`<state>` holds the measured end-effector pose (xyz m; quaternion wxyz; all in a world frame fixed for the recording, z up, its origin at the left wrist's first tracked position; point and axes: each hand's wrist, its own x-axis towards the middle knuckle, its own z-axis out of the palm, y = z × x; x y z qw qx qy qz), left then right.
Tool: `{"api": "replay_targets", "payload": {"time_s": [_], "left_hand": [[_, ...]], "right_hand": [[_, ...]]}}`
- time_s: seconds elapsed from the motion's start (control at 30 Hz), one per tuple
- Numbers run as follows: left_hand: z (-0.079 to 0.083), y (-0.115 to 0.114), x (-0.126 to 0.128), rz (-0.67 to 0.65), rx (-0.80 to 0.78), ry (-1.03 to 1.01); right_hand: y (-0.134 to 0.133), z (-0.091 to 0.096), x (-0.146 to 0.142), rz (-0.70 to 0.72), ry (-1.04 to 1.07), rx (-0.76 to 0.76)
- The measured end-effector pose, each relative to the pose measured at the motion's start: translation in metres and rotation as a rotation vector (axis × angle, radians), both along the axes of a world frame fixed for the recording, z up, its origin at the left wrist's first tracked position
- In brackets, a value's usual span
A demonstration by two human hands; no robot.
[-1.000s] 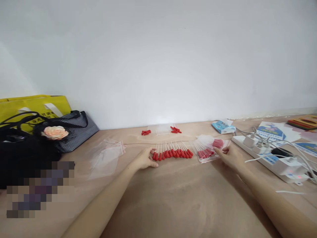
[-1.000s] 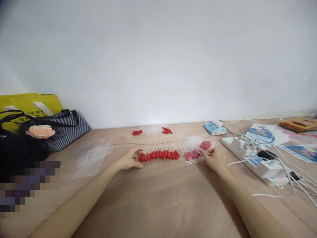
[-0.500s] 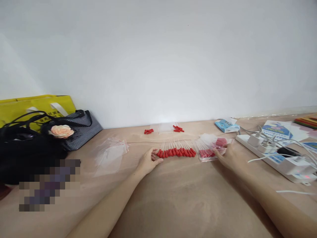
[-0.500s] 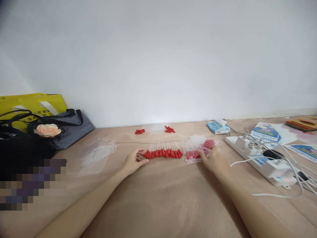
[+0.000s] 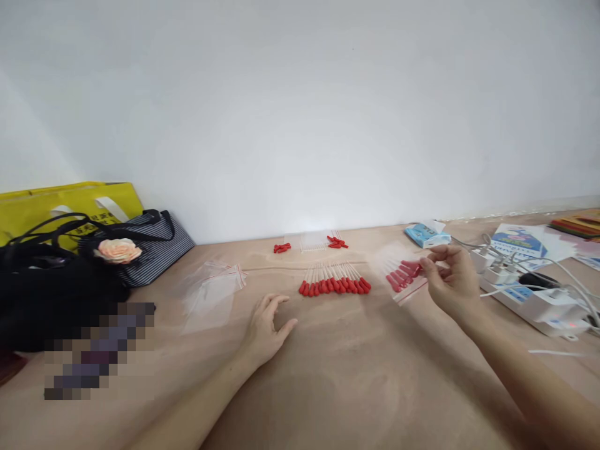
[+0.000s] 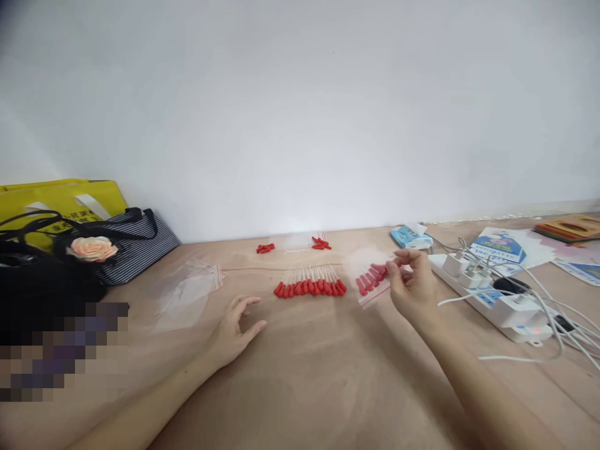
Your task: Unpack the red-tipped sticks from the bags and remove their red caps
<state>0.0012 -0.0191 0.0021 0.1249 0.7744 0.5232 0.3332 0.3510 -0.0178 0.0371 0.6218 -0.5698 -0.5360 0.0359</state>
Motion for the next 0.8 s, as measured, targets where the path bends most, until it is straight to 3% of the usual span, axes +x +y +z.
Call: {"api": "replay_targets", "payload": {"time_s": [0.1,0.23,0.3,0.37,0.43,0.5,0.57,0.67,0.8], "left_hand": [[0.003,-0.005,-0.009,0.127,0.095,0.010],[0.011,-0.006,-0.013,0.240,0.210,-0.046],[0.017,-0.010,-0.011,0.169,0.230,-0.061],[0.022,-0.017,-0.008,-0.011,0.168,-0.038],[0.026,-0.026,-0.005,-0.218,0.060,0.033],[0.027,-0.033,-0.002,-0.341,-0.033,0.122],[0.026,-0.038,-0.001,-0.366,-0.116,0.191],[0.023,-0.041,0.001,-0.337,-0.197,0.214],[0.021,-0.042,0.004,-0.298,-0.176,0.170]], "right_hand": [[-0.006,0.001,-0.038,0.362,0.080,-0.027],[-0.004,-0.027,-0.109,0.796,0.148,-0.210],[0.001,-0.041,-0.138,0.925,0.171,-0.270],[0.005,-0.049,-0.158,1.008,0.142,-0.352],[0.007,-0.050,-0.164,1.020,0.066,-0.356],[0.005,-0.047,-0.158,0.940,-0.052,-0.293],[0.000,-0.045,-0.145,0.786,-0.185,-0.254],[-0.010,-0.045,-0.124,0.606,-0.339,-0.330],[-0.019,-0.045,-0.117,0.623,-0.438,-0.415]]}}
